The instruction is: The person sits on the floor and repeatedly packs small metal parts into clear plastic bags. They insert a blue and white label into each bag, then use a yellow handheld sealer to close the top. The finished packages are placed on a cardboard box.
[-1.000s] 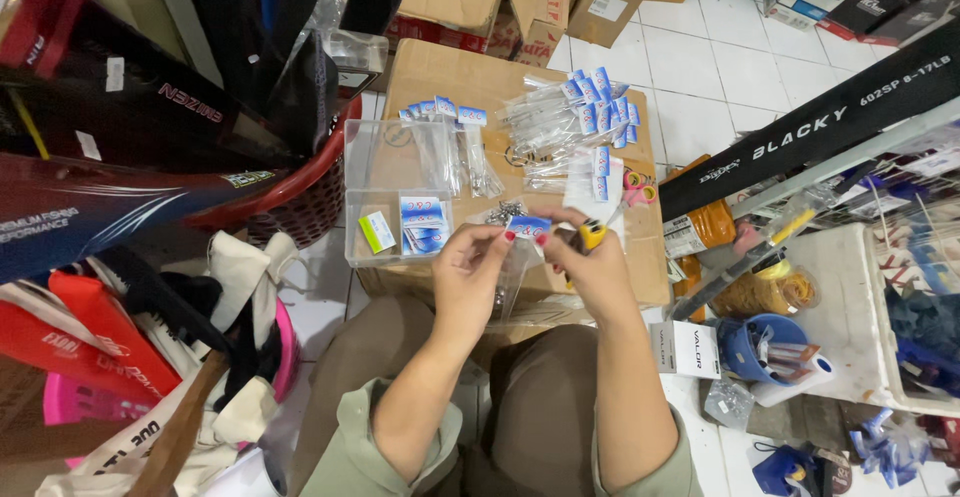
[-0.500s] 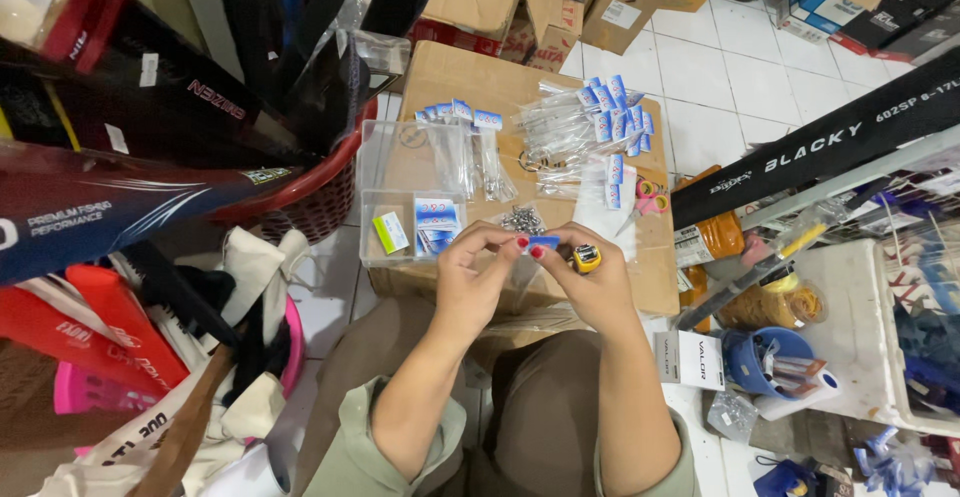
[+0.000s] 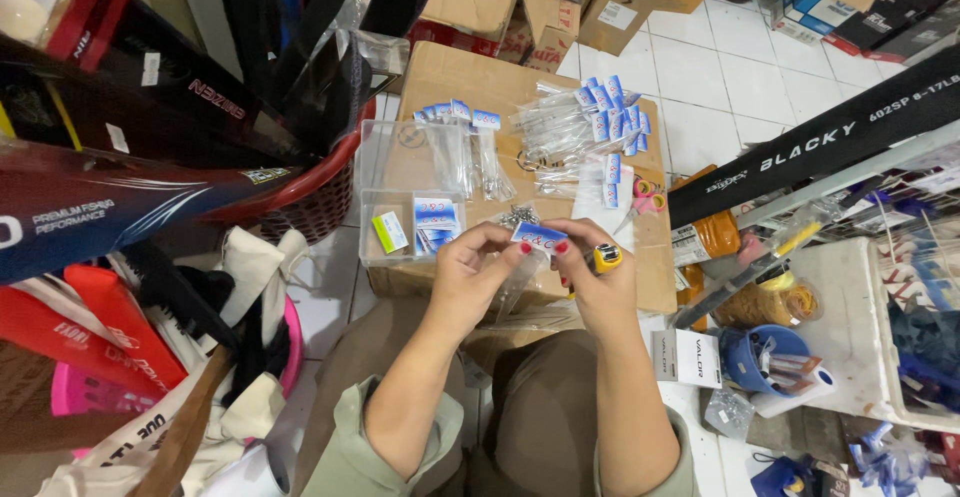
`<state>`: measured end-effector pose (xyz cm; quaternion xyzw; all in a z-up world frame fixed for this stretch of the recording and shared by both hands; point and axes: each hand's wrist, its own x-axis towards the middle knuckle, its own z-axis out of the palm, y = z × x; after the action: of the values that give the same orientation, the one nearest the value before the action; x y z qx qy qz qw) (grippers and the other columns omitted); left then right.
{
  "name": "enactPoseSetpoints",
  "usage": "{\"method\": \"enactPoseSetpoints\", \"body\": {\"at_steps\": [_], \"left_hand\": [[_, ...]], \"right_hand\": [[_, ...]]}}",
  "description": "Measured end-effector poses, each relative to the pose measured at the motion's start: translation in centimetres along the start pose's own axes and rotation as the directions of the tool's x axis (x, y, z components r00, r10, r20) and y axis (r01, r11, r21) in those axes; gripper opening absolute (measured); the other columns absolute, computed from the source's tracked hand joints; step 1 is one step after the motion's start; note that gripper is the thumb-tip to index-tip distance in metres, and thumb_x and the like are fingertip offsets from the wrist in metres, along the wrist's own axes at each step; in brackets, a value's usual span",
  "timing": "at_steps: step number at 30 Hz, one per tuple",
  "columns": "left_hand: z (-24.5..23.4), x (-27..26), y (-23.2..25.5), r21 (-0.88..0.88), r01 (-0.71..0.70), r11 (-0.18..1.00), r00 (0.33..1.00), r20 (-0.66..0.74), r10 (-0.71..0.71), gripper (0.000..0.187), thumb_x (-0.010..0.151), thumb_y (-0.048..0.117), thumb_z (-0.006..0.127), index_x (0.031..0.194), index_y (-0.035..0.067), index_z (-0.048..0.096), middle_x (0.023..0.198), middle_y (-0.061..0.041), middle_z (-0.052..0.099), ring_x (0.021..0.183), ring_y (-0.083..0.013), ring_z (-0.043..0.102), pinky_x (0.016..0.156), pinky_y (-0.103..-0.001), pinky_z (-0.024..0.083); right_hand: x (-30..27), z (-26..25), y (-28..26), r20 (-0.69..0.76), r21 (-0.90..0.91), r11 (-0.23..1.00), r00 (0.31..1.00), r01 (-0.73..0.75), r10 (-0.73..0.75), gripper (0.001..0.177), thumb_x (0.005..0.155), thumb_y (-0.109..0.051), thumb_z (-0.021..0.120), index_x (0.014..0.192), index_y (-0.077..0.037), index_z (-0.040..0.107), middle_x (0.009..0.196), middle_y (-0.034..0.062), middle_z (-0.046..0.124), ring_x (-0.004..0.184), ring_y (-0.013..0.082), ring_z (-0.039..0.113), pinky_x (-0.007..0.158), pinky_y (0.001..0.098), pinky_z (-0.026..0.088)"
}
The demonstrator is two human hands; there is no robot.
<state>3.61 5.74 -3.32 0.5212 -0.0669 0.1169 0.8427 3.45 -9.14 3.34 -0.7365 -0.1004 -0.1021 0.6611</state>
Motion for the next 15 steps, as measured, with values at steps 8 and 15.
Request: {"method": "enactPoseSetpoints", "body": {"at_steps": [8, 15], "left_hand": [[0.8, -0.1, 0.7, -0.063, 0.025, 0.998, 1.000, 0.014, -0.025, 0.019, 0.084, 0.003, 0.081, 0.101, 0.001, 0.075, 0.085, -0.004, 0.069, 0.083, -0.0088, 0.061, 0.081, -0.026, 0.054], [0.5, 0.1, -0.1, 0.033, -0.111, 0.993, 0.994, 0.000, 0.111, 0.019, 0.084, 0.001, 0.081, 0.101, 0.000, 0.074, 0.090, -0.009, 0.070, 0.085, -0.0120, 0.063, 0.083, -0.029, 0.054]], "right_hand": [[0.0, -1.2, 2.8, -0.084, 0.038, 0.999, 0.996, 0.039, -0.036, 0.014, 0.094, -0.008, 0.072, 0.093, 0.005, 0.072, 0.078, 0.0111, 0.062, 0.062, 0.0147, 0.060, 0.048, 0.0201, 0.049], [0.1, -1.0, 1.9, -0.041, 0.002, 0.995, 0.994, 0.102, -0.102, 0.012, 0.092, -0.008, 0.073, 0.093, 0.004, 0.074, 0.082, 0.0128, 0.065, 0.064, 0.0133, 0.061, 0.049, 0.0202, 0.050]]}}
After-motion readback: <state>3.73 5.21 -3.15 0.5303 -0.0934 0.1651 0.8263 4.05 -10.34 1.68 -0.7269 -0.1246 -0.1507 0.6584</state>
